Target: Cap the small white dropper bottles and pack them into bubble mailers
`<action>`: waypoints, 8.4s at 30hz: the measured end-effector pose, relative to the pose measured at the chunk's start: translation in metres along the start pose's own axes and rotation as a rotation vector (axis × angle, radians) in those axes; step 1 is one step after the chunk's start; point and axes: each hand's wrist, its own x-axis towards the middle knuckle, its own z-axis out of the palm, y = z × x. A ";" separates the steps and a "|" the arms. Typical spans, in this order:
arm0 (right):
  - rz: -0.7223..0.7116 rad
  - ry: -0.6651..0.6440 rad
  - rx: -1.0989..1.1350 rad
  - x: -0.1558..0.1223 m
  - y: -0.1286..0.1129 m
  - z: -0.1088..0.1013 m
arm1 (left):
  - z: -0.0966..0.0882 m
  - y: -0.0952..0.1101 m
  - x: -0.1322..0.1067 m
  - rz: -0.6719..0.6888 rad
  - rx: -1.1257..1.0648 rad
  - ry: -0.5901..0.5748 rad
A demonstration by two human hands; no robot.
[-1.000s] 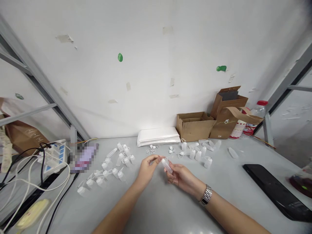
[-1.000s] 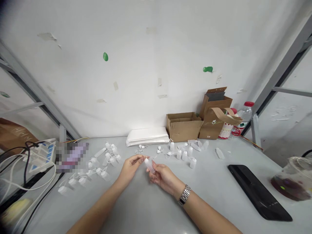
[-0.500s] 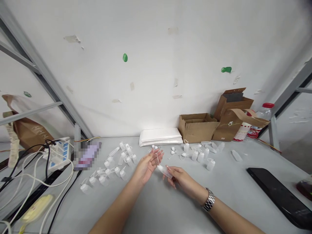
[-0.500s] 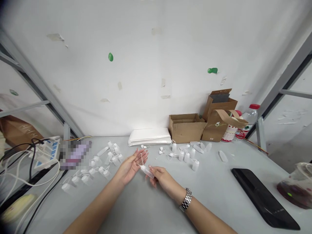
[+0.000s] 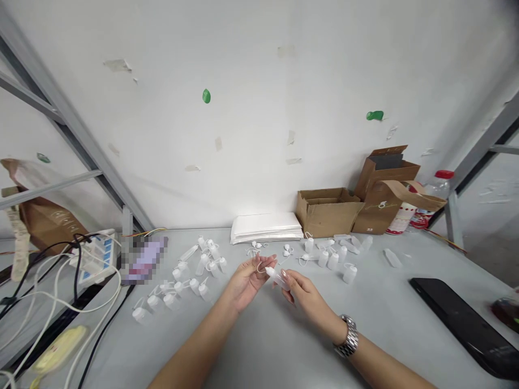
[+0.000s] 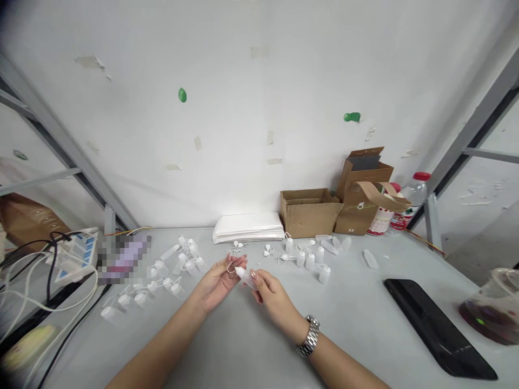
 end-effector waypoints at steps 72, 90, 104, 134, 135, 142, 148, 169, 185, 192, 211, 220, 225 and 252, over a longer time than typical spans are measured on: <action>0.073 0.531 -0.715 -0.038 0.041 -0.074 | -0.017 -0.026 0.014 0.481 1.367 0.220; -0.215 0.162 -0.747 0.018 0.035 0.002 | -0.013 -0.018 0.008 0.382 1.508 0.126; -0.264 0.074 -0.885 -0.013 0.019 -0.018 | 0.004 -0.037 -0.002 0.317 1.378 0.051; -0.034 0.483 -0.786 0.009 0.026 -0.195 | 0.095 -0.109 0.065 0.232 1.358 0.033; -0.043 0.412 -0.814 0.017 0.022 -0.199 | 0.095 -0.109 0.065 0.235 1.356 0.030; -0.005 -0.005 -0.957 0.072 0.016 -0.208 | 0.088 -0.104 0.056 0.267 1.274 0.051; 0.023 -0.064 -1.034 0.075 0.016 -0.198 | 0.078 -0.097 0.056 0.310 1.272 0.039; 0.249 -0.159 -1.220 0.104 -0.024 -0.176 | 0.033 -0.073 -0.024 0.372 1.506 -0.025; 0.270 -0.216 -1.267 0.104 -0.027 -0.170 | 0.097 -0.121 0.039 0.666 2.122 -0.229; 0.178 0.007 -1.294 0.071 -0.049 -0.179 | 0.084 -0.106 0.026 0.544 1.972 -0.245; -0.074 0.593 -0.590 -0.075 0.003 -0.096 | 0.088 -0.085 0.014 0.298 1.161 -0.298; -0.018 0.610 -0.695 -0.055 0.034 -0.129 | 0.057 -0.068 0.077 0.584 1.832 0.048; 0.015 0.603 -0.669 -0.055 0.042 -0.125 | 0.056 -0.075 0.082 0.614 1.989 0.034; 0.092 0.623 -0.578 -0.064 0.045 -0.129 | 0.106 -0.029 0.069 0.649 2.357 -0.240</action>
